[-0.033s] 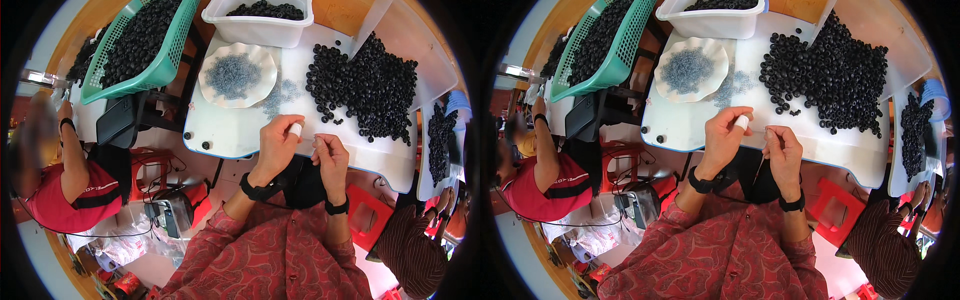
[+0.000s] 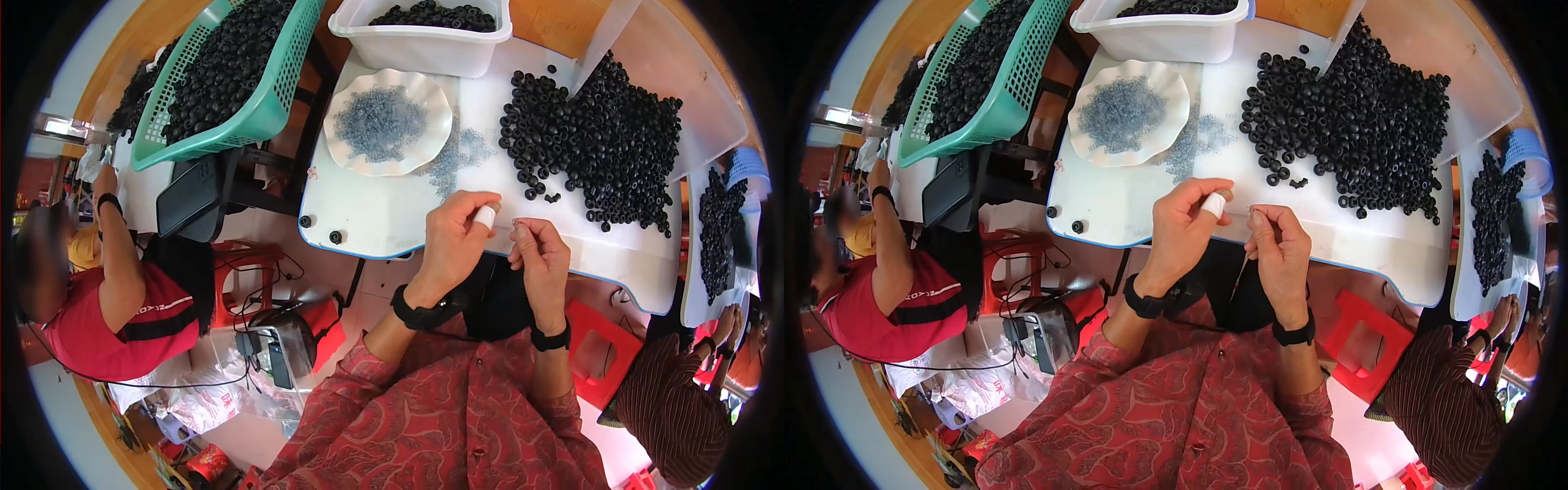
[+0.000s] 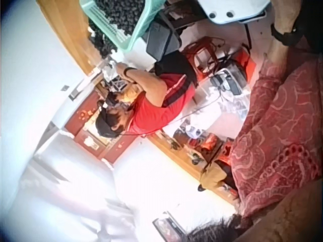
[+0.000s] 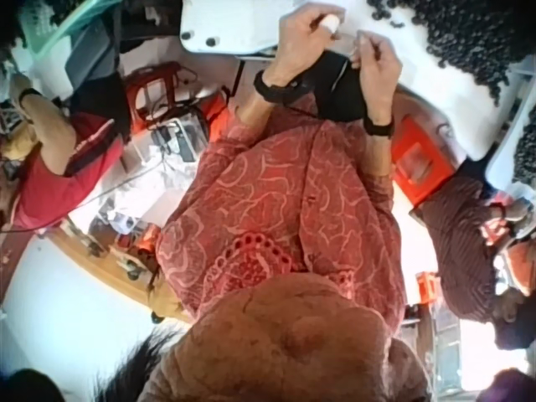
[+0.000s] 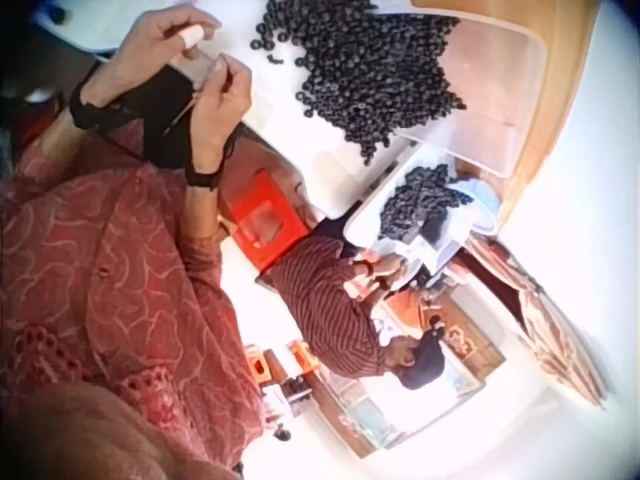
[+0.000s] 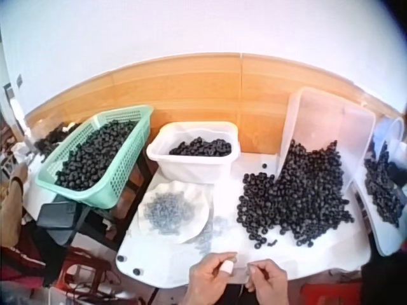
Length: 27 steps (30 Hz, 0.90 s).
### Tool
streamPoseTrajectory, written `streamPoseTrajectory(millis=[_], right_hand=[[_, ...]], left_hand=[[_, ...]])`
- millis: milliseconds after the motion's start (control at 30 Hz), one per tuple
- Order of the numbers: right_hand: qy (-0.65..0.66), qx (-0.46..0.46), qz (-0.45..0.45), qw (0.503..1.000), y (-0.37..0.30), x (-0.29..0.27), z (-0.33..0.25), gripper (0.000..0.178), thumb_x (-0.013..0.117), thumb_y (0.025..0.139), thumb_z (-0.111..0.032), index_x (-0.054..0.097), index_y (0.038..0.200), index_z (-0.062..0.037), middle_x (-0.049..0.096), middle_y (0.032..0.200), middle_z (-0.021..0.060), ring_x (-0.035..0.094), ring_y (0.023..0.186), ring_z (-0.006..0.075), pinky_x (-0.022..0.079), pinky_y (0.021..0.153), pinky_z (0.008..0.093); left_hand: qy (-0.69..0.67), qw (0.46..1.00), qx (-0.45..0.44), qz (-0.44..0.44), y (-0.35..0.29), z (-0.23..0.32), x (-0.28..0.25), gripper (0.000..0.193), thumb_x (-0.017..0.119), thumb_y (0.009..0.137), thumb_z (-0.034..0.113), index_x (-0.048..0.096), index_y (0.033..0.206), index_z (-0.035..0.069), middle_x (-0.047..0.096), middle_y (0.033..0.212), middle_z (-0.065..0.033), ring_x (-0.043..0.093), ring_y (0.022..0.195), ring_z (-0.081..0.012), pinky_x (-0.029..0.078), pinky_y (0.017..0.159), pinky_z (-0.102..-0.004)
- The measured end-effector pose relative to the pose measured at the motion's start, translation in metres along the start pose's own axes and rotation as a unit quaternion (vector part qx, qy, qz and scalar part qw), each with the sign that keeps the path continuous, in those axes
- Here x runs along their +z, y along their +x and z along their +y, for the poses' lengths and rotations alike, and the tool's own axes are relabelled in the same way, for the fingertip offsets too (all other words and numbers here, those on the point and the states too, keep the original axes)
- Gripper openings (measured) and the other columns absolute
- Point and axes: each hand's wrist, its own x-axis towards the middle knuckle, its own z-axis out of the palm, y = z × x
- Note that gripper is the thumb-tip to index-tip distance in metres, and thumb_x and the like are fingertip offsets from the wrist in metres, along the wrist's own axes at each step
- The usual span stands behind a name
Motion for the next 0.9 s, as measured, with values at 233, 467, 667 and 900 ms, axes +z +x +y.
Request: streamPoseTrajectory(millis=[233,467,667,900], right_hand=[[0.015,0.011,-0.069,0.997,-0.007,-0.001,-0.005,0.015,0.055,0.097,-0.013,0.061,0.099,0.0006,0.062,0.081,0.0015,0.054,0.061,0.0043,0.043,0.053,0.0182],[0.012,0.03,-0.089,0.996,-0.009,-0.006,-0.01,0.017,0.054,0.098,-0.015,0.061,0.097,0.0006,0.063,0.08,0.002,0.053,0.06,0.004,0.042,0.052,0.0177],[0.025,0.043,-0.095,0.994,-0.007,-0.008,-0.021,0.02,0.054,0.099,-0.017,0.061,0.095,0.0017,0.064,0.078,0.0019,0.053,0.06,0.0038,0.041,0.051,0.0181],[-0.182,-0.112,0.08,0.974,0.019,-0.033,-0.008,0.009,0.058,0.092,-0.006,0.062,0.096,0.0013,0.059,0.08,0.0062,0.053,0.059,0.0105,0.043,0.052,0.0234]], left_hand=[[0.027,0.992,0.089,-0.088,-0.012,0.002,-0.004,0.026,0.057,0.084,-0.006,0.067,0.107,0.002,0.063,0.093,-0.0073,0.063,0.083,-0.0129,0.05,0.07,-0.0234],[0.0,0.99,0.113,-0.088,-0.013,-0.004,-0.002,0.026,0.057,0.079,-0.008,0.069,0.099,0.003,0.066,0.091,-0.0107,0.065,0.079,-0.0222,0.051,0.069,-0.0297],[-0.01,0.991,0.091,-0.093,-0.014,0.0,-0.001,0.022,0.056,0.082,-0.01,0.067,0.098,0.0,0.065,0.092,-0.0093,0.064,0.08,-0.0156,0.052,0.069,-0.0264],[-0.163,0.983,-0.048,-0.067,-0.025,-0.013,-0.005,0.013,0.054,0.095,0.004,0.062,0.103,-0.003,0.062,0.087,-0.0059,0.061,0.07,-0.0091,0.055,0.066,-0.0249]])
